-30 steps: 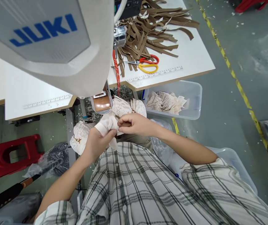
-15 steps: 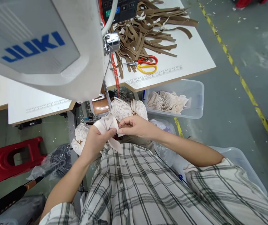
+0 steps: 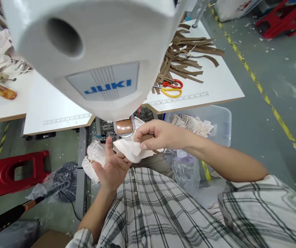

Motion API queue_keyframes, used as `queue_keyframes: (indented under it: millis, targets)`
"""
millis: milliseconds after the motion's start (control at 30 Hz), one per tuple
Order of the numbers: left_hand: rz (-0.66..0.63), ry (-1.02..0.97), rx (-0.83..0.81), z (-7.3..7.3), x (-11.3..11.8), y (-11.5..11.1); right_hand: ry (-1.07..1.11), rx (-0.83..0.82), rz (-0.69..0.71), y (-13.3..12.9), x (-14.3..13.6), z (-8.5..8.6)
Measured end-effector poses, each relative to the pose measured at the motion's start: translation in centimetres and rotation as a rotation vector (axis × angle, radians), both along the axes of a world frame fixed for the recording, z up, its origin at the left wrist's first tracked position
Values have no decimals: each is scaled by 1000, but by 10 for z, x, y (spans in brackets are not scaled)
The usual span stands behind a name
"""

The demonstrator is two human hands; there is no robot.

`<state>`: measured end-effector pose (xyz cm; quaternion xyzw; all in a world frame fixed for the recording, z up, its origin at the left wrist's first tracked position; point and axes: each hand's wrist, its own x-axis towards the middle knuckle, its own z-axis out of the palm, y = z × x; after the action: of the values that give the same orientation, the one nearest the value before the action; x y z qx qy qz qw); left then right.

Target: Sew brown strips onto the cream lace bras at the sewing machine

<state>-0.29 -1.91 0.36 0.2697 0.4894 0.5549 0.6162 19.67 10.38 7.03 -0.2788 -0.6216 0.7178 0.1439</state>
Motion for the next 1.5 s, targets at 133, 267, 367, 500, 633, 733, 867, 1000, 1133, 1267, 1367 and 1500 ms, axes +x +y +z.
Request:
queue_keyframes:
  millis: [133, 267, 367, 500, 633, 733, 867, 1000, 1133, 1267, 1367, 1500]
  targets:
    - [-69, 51, -22, 15, -3, -1, 13, 99, 127, 29, -17, 24]
    - [-105, 75, 46, 20, -8, -3, -41, 120, 198, 35, -25, 33]
    - [-73, 260, 326, 12, -16, 3, -175, 286, 274, 31, -27, 35]
    - [-168, 951, 898, -3, -38, 31, -491, 660, 198, 36, -31, 34]
    - [-337, 1490, 1072, -10, -60, 60, -551, 728, 176, 42, -35, 29]
    - [-392, 1619, 1166, -13, -68, 73, -543, 736, 185, 43, -33, 27]
    - [-404, 1717, 1186, -14, -74, 78, -570, 736, 182, 40, -33, 32]
    - [-457, 1755, 1110, -11, -73, 76, -583, 739, 176, 40, -33, 38]
    - [-476, 1741, 1027, 1, -64, 70, -547, 764, 149, 38, -29, 31]
    - [-444, 1708, 892, 14, -49, 61, -344, 870, -70, 30, -19, 1]
    - [-419, 1701, 805, 21, -39, 55, -205, 983, -289, 24, -13, -23]
    - [-414, 1714, 748, 24, -30, 51, -213, 914, -315, 23, -12, -31]
